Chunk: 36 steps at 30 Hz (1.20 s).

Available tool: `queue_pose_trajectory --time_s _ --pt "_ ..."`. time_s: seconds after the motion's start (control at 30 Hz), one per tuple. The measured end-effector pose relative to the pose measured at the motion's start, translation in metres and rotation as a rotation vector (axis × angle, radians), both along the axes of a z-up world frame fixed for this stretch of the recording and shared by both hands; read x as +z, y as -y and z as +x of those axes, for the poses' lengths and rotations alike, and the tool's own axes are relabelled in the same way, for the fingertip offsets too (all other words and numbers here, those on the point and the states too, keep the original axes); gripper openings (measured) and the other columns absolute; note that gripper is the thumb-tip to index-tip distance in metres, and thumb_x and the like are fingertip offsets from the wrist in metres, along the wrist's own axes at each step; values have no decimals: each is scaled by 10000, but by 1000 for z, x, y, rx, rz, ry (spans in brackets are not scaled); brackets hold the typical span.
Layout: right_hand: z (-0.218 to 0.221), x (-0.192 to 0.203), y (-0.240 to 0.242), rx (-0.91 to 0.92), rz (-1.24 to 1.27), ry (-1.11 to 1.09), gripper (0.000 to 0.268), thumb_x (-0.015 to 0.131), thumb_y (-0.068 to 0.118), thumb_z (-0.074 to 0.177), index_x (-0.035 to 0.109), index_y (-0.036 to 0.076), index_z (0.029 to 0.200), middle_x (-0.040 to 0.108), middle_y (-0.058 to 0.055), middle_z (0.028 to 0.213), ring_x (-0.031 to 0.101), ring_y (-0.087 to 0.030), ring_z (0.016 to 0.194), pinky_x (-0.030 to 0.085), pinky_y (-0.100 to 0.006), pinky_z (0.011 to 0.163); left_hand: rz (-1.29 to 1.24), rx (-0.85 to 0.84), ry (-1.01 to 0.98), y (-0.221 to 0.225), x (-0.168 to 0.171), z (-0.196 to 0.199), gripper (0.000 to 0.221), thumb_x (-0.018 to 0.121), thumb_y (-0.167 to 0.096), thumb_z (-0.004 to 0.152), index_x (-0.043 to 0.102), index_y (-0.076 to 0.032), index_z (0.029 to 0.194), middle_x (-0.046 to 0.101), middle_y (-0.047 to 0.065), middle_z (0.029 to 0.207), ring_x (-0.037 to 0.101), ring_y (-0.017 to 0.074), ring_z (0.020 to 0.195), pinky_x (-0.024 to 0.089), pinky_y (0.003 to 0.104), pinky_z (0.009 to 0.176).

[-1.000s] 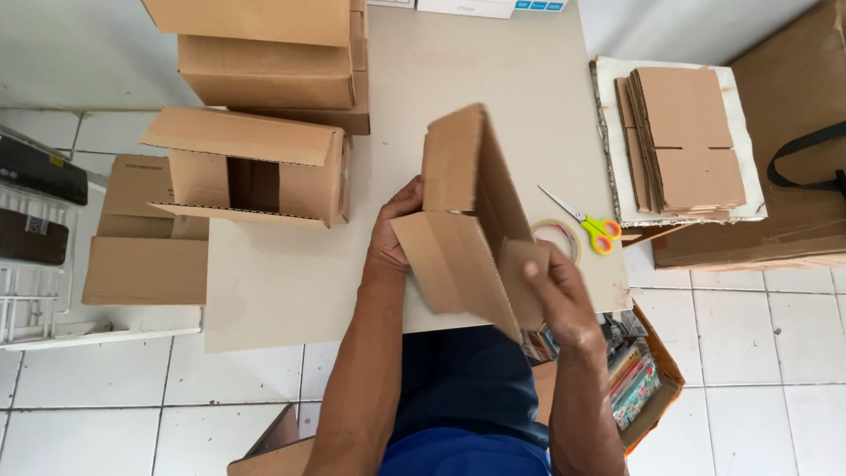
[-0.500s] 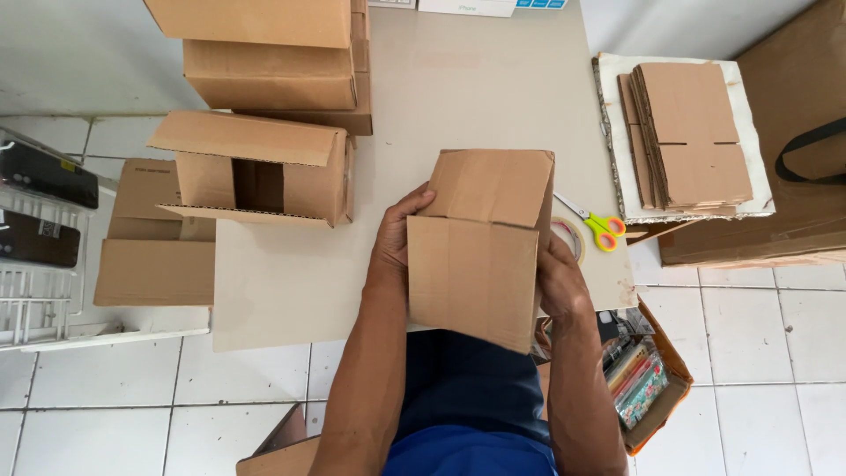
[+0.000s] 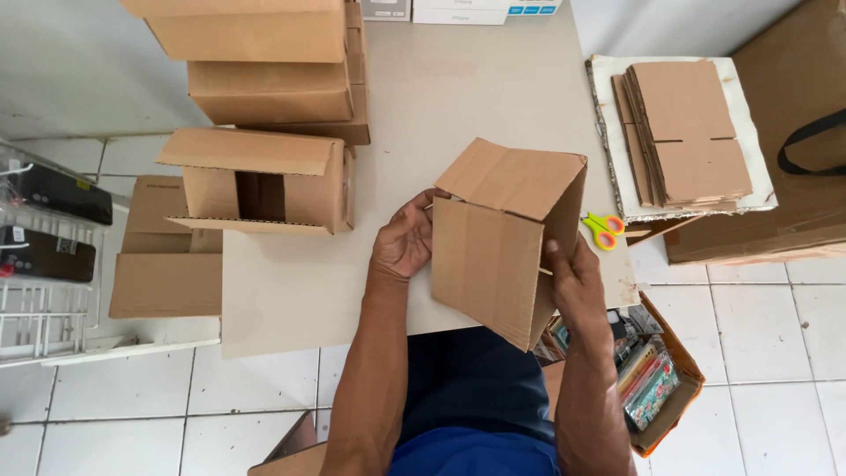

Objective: Folding a flat cardboard piece into a box and applying tape to secure it.

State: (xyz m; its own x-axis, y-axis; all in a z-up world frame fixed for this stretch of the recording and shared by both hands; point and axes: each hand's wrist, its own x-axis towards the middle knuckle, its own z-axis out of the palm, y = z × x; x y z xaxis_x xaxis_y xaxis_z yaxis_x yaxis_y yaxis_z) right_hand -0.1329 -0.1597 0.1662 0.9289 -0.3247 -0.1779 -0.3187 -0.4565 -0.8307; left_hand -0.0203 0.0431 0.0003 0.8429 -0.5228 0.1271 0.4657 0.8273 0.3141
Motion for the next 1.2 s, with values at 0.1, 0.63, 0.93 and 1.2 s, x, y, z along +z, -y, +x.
queue_pose_trajectory --time_s 0.1,0.63,0.93,1.2 --pt "-11 -12 23 37 -115 76 355 475 264 1075 596 161 1393 690 -150 1126 673 -356 1094 492 -513 981 438 22 -19 -6 43 -10 405 701 -293 944 647 -38 1254 752 119 1041 750 246 909 618 364 818" --pt "-46 30 -22 190 256 357 519 597 104 999 484 -7 1493 615 -199 1433 573 -285 1344 466 -496 1112 582 316 -444 4 130 -29 275 861 -262 802 764 -24 900 734 143 822 735 262 707 606 372 698" --pt "-46 37 -15 815 699 531 1000 646 846 936 322 80 1491 231 -201 1679 246 -320 1580 267 -514 1287 685 200 -237 -7 222 -62 381 700 -225 844 424 -187 583 386 -83 549 344 64 470 262 223 480" --pt "-44 15 -17 562 551 593 1365 850 685 668 132 5 1609 346 -228 1575 398 -364 1462 381 -559 1218 728 226 58 -4 160 -53 266 746 -91 819 568 2 643 519 142 421 543 152 307 478 251 319"
